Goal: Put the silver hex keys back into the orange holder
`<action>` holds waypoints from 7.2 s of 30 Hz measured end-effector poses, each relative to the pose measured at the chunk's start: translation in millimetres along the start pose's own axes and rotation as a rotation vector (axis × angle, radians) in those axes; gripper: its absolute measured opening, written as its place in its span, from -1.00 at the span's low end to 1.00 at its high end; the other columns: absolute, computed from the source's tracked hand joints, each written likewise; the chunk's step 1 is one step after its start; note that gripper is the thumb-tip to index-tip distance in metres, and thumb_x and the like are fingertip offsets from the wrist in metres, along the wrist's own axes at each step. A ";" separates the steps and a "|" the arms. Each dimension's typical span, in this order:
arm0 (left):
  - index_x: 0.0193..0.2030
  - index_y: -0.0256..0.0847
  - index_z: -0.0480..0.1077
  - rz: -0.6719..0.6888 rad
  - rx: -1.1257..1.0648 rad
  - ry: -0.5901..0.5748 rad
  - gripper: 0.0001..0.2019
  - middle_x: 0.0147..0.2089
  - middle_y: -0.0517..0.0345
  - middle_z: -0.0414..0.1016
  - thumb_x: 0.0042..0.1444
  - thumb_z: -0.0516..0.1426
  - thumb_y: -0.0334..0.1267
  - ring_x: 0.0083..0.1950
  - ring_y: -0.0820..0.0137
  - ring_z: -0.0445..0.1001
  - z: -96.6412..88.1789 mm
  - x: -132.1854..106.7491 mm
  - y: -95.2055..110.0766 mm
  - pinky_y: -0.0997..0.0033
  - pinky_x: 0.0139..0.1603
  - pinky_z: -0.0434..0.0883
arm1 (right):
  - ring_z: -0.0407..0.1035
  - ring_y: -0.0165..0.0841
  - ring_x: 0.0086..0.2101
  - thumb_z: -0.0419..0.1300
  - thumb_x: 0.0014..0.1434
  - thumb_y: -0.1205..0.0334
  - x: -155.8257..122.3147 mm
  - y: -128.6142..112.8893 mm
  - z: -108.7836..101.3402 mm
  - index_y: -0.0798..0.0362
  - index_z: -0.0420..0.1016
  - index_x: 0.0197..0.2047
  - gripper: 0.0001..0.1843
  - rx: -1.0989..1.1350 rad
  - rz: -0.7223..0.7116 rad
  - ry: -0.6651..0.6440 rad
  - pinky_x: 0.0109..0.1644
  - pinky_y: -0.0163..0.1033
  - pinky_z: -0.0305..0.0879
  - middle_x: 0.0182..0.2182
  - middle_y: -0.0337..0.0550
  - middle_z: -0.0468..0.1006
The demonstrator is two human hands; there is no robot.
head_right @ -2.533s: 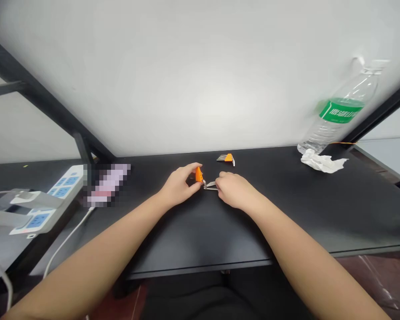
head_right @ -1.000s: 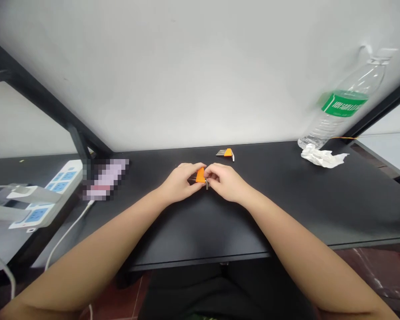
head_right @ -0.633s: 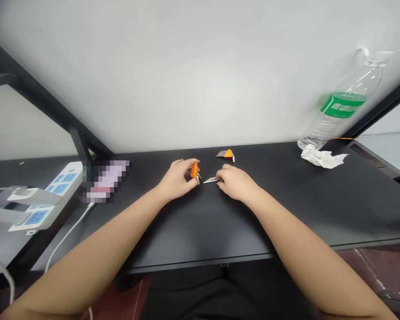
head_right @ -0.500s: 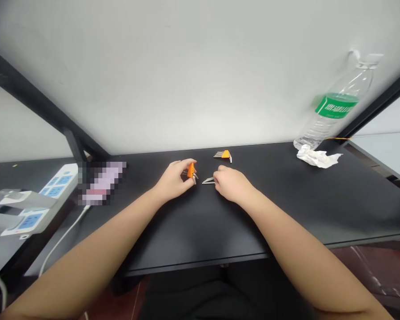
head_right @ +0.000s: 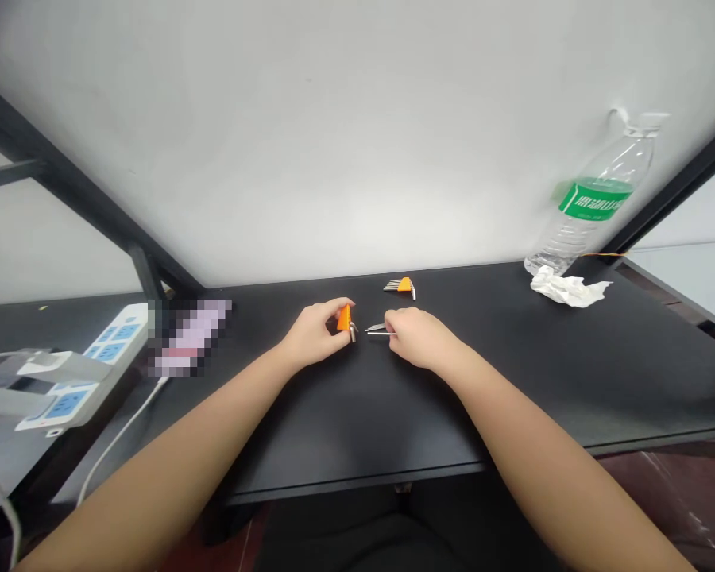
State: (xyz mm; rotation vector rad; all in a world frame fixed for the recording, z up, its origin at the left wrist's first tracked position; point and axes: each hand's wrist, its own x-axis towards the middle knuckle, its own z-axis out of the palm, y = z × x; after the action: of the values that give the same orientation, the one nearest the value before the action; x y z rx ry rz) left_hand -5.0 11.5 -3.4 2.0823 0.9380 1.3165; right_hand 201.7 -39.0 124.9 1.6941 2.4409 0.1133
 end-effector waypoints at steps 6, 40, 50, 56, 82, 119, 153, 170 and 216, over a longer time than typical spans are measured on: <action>0.07 -0.13 0.44 0.014 -0.017 -0.012 -0.57 -0.28 0.27 0.52 0.00 0.20 -0.28 -0.34 0.46 0.45 0.6 -1.5 3.5 0.43 -0.21 0.40 | 0.39 -0.41 -0.28 0.10 0.32 0.41 3.7 4.5 2.7 0.05 0.55 -0.17 -0.81 0.263 -0.262 0.274 -0.16 -0.30 0.28 -0.23 -0.15 0.53; 0.22 -0.08 0.37 0.100 0.088 -0.067 -0.55 -0.18 0.19 0.57 0.18 0.19 -0.19 -0.17 0.32 0.51 3.0 -1.7 1.1 0.18 0.13 0.41 | 0.27 -0.43 -0.41 0.15 0.16 0.40 6.7 3.5 3.4 0.10 0.43 -0.36 -0.92 -0.108 0.029 -0.056 -0.37 -0.30 0.07 -0.27 -0.12 0.47; 0.17 -0.09 0.39 0.097 0.086 -0.078 -0.58 -0.24 0.21 0.54 0.17 0.20 -0.15 -0.21 0.33 0.49 0.2 -1.8 2.5 0.21 0.07 0.43 | 0.29 -0.44 -0.39 0.11 0.27 0.37 -0.4 1.6 -6.1 0.05 0.41 -0.29 -0.90 0.244 -0.071 0.195 -0.29 -0.35 0.16 -0.36 -0.23 0.48; 0.19 -0.09 0.40 0.112 0.112 -0.044 -0.55 -0.19 0.17 0.57 0.15 0.22 -0.15 -0.17 0.30 0.52 1.1 -3.1 4.4 0.17 0.10 0.41 | 0.36 -0.40 -0.31 0.10 0.34 0.36 1.2 -0.3 -0.7 0.06 0.48 -0.25 -0.85 0.283 -0.187 0.296 -0.19 -0.30 0.26 -0.28 -0.18 0.52; 0.26 -0.18 0.34 0.198 0.203 -0.037 -0.50 -0.04 0.07 0.56 0.15 0.17 -0.27 0.08 0.22 0.48 0.8 -4.9 8.1 0.11 0.20 0.36 | 0.39 -0.37 -0.21 0.09 0.34 0.37 8.6 11.8 13.0 0.07 0.51 -0.03 -0.79 0.106 -0.177 0.190 -0.10 -0.25 0.30 -0.10 -0.10 0.47; 0.31 -0.13 0.34 0.137 0.152 -0.091 -0.48 -0.10 0.13 0.57 0.19 0.21 -0.22 -0.09 0.30 0.47 5.2 -2.9 0.0 0.21 0.08 0.42 | 0.26 -0.44 -0.42 0.15 0.16 0.38 3.6 -0.1 4.2 0.06 0.32 -0.36 -0.92 0.144 -0.054 0.062 -0.34 -0.32 0.09 -0.39 -0.24 0.47; 0.07 -0.11 0.43 0.329 -0.001 -0.171 -0.72 -0.06 0.10 0.55 0.23 0.21 -0.20 0.05 0.27 0.48 -2.9 -4.9 23.4 0.20 0.18 0.37 | 0.18 -0.43 -0.39 0.34 0.11 -0.14 21.0 6.9 13.1 0.06 0.35 -0.32 -0.56 0.574 0.050 0.105 -0.31 -0.30 0.13 -0.39 -0.29 0.35; 0.31 -0.09 0.32 0.141 0.116 -0.166 -0.49 -0.04 0.10 0.57 0.23 0.22 -0.17 -0.05 0.28 0.51 -1.3 -2.3 5.1 0.21 0.11 0.42 | 0.37 -0.38 -0.33 0.15 0.21 0.35 11.7 12.2 2.9 0.07 0.50 -0.33 -0.89 -0.028 0.082 -0.055 -0.27 -0.30 0.18 -0.23 -0.13 0.50; 0.15 -0.16 0.35 0.408 -0.118 -0.039 -0.60 0.06 -0.03 0.49 0.23 0.27 -0.13 0.11 0.21 0.40 0.6 -2.7 19.3 0.11 0.21 0.34 | 0.39 -0.46 -0.54 0.42 0.15 0.00 5.9 5.5 4.4 0.12 0.44 -0.18 -0.61 1.317 -0.033 -0.161 -0.45 -0.34 0.36 -0.47 -0.24 0.49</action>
State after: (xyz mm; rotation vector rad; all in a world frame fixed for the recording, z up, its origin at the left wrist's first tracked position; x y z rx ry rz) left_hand 0.2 -3.0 8.7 2.2724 0.4168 1.4794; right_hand 205.5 -31.7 120.9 1.7949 2.4608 -1.8874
